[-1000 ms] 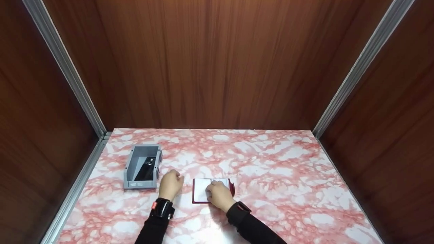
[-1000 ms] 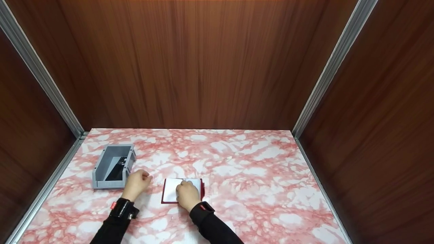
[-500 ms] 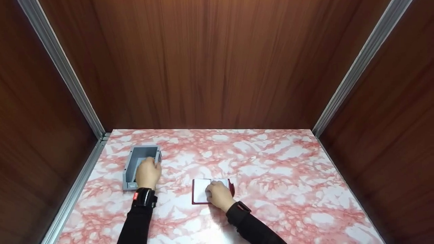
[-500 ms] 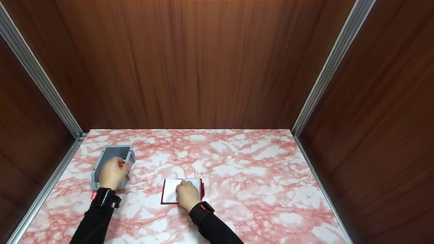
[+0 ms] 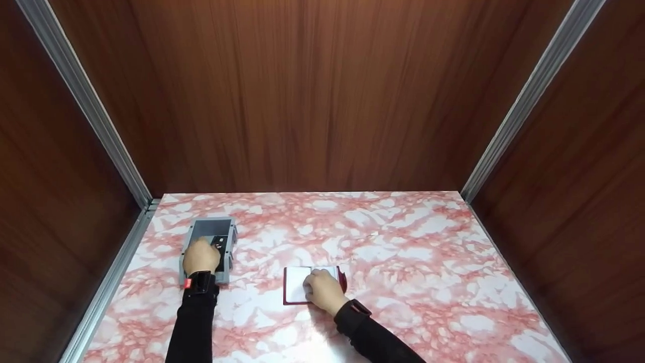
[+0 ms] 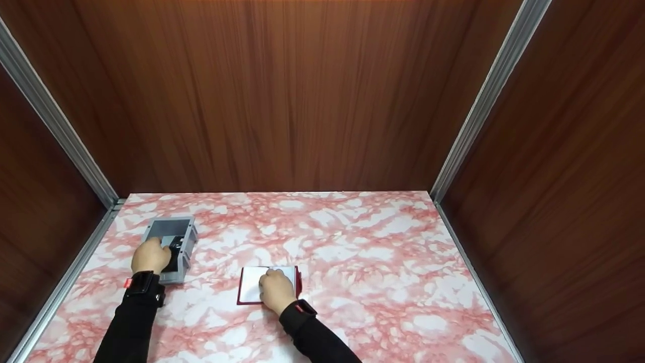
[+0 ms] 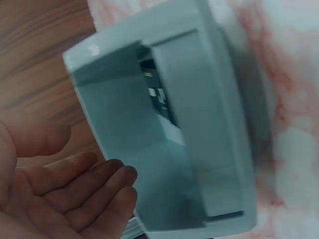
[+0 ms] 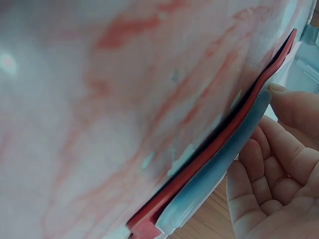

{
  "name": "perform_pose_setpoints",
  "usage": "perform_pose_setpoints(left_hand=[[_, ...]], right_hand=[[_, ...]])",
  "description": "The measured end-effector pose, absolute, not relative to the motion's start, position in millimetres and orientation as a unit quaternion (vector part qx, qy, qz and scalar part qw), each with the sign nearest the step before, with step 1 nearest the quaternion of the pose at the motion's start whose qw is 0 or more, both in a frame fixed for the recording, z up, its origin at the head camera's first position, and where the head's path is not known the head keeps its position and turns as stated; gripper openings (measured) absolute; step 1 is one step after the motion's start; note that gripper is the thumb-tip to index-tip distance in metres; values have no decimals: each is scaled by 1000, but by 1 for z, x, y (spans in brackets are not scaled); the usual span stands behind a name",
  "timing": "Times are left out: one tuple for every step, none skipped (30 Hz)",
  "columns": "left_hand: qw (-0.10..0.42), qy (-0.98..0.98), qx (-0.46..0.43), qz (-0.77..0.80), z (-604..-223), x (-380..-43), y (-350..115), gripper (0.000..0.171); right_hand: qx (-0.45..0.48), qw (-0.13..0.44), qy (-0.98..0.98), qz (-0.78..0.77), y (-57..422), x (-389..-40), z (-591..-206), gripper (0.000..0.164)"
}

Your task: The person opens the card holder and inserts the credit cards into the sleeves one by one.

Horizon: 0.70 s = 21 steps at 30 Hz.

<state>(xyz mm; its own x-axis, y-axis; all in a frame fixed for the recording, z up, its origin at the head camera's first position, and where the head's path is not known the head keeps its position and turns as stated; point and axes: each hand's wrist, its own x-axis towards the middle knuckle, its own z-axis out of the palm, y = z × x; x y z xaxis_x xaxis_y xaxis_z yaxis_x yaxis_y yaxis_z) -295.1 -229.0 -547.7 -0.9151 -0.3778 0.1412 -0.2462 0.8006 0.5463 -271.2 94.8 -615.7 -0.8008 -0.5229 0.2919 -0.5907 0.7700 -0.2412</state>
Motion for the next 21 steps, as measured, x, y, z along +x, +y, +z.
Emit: perform_pose_setpoints(left_hand=[[120,-942,163,-265,-551,-296,-230,24],[120,-944,159,-262,-555,-297,-231,23],[118,-946,155,-259,-558,-297,-232,22],[116,-947,152,-258,-560,-298,-232,21],[115,-948,149,-256,-563,-298,-233,20],[115,-949,147,-255,-565,-299,-234,20],[113,-949,147,-254,-568,-299,-234,19],[111,-949,148,-255,-569,-298,-235,19],[110,-948,149,-258,-570,-298,-236,19],[111,-947,150,-261,-572,-299,-236,20],[111,-946,151,-263,-573,-299,-237,20],[110,-945,153,-267,-574,-299,-238,20],[108,-945,154,-269,-575,-299,-238,20],[105,-944,156,-271,-576,-300,-239,20],[102,-944,157,-272,-577,-300,-240,20],[97,-945,158,-271,-578,-300,-240,21],[90,-944,160,-273,-579,-301,-240,21],[83,-944,163,-275,-581,-301,-241,22],[76,-944,164,-276,-582,-302,-241,22],[69,-943,167,-278,-584,-303,-242,23],[62,-943,170,-280,-585,-303,-242,23]], right_hand=[[298,104,-935,162,95,-271,-615,20],[298,103,-935,163,95,-271,-615,20],[298,103,-935,163,95,-271,-615,20],[298,103,-935,164,95,-271,-615,20],[298,101,-935,164,95,-270,-615,20],[299,100,-935,165,95,-270,-615,19],[300,98,-934,166,95,-270,-615,20],[301,98,-934,166,95,-270,-615,20],[301,97,-934,166,95,-270,-615,20],[300,96,-935,165,95,-271,-615,20],[299,95,-935,164,95,-271,-615,20],[300,95,-935,163,95,-271,-615,20],[300,96,-935,163,95,-271,-615,20],[300,97,-935,162,95,-271,-615,20],[300,97,-935,162,95,-271,-615,20],[301,98,-935,161,95,-271,-616,20],[301,100,-934,162,95,-271,-616,20],[302,102,-934,162,95,-271,-616,20],[302,105,-934,163,95,-271,-617,20],[302,106,-933,164,95,-271,-617,20],[302,107,-933,164,95,-271,-617,20]])
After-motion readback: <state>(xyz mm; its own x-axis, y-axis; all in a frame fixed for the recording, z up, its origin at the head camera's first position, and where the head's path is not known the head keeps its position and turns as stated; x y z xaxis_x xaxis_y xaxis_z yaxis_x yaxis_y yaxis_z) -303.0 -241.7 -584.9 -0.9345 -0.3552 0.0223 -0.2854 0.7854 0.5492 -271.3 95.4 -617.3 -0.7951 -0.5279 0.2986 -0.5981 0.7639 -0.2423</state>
